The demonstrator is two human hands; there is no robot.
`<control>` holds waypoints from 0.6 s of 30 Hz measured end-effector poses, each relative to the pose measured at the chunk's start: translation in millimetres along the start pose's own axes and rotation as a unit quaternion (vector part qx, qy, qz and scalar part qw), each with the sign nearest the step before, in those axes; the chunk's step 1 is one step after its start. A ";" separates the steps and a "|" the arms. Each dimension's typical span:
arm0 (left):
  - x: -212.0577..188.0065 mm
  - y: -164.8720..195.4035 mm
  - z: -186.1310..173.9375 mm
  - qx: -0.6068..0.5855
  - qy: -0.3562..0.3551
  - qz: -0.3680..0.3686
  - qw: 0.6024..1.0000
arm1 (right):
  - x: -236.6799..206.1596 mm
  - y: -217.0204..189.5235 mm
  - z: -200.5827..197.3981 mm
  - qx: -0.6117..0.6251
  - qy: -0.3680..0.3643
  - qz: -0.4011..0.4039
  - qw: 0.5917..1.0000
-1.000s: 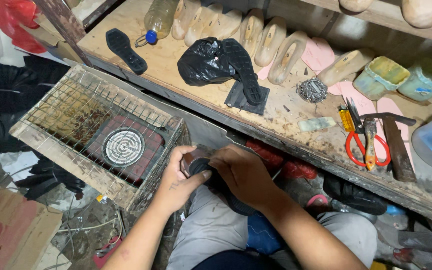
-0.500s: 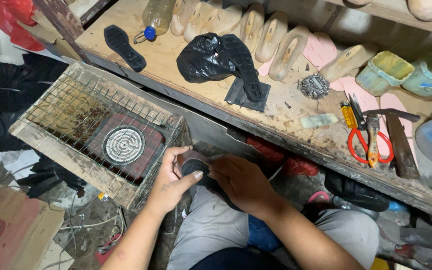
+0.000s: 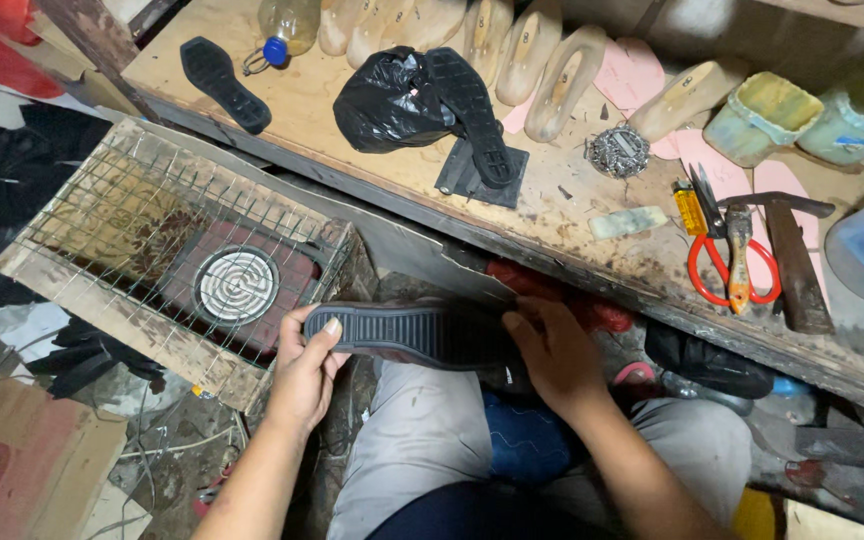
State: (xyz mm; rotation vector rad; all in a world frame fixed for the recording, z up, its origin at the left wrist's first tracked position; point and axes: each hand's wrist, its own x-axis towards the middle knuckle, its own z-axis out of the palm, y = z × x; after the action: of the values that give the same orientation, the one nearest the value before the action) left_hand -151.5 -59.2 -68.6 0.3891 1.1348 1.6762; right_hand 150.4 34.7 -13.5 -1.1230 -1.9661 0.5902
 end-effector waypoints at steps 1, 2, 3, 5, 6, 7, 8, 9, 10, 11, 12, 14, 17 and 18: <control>-1.1 -2.2 -0.8 -0.007 0.002 0.004 1.000 | -1.6 4.9 2.5 0.064 -0.083 0.129 0.986; -2.5 -4.3 -1.4 -0.014 0.005 0.008 1.000 | -2.3 8.2 7.2 0.128 -0.165 0.253 0.945; -4.8 -6.8 -2.0 -0.021 0.007 0.011 1.000 | -4.1 9.6 11.3 0.190 -0.244 0.369 0.877; -7.2 -9.6 -3.1 -0.024 0.006 0.009 1.000 | -4.4 7.5 21.1 0.316 -0.187 0.398 0.841; -10.0 -10.7 -3.0 -0.025 0.008 0.009 1.000 | -2.3 4.8 23.5 0.377 -0.159 0.408 0.816; -16.0 -12.3 -3.1 -0.029 0.003 -0.010 1.000 | 2.5 2.2 23.1 0.379 -0.145 0.389 0.827; -21.9 -13.1 -2.3 -0.033 -0.005 -0.027 0.999 | 12.0 -0.2 21.7 0.381 -0.130 0.367 0.839; -25.7 -12.4 -0.2 -0.037 -0.014 -0.042 0.998 | 25.6 -3.3 19.3 0.383 -0.114 0.342 0.851; -31.3 -13.2 3.2 -0.014 -0.055 -0.038 0.998 | 39.6 -6.5 13.4 0.417 -0.123 0.296 0.850; -39.0 -15.8 8.2 0.008 -0.094 -0.035 0.995 | 52.2 -9.6 3.3 0.449 -0.133 0.251 0.847; -41.5 -17.4 15.0 0.029 -0.133 -0.030 0.990 | 65.3 -14.3 -5.2 0.479 -0.144 0.204 0.841; -46.0 -19.3 31.4 0.073 -0.199 -0.023 0.977 | 92.0 -28.6 -13.5 0.461 -0.173 0.158 0.856; -51.3 -17.4 56.8 0.131 -0.255 0.010 0.958 | 112.1 -55.7 -15.8 0.460 -0.270 0.113 0.838; -51.8 -13.1 62.6 0.149 -0.266 0.024 0.952 | 117.1 -63.1 -15.3 0.463 -0.311 0.102 0.824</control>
State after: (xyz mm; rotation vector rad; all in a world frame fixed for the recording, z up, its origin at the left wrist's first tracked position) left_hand -77.9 -73.2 -34.6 1.0025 0.9674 1.3191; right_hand 95.4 104.5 86.6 -0.5143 -1.6396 1.9675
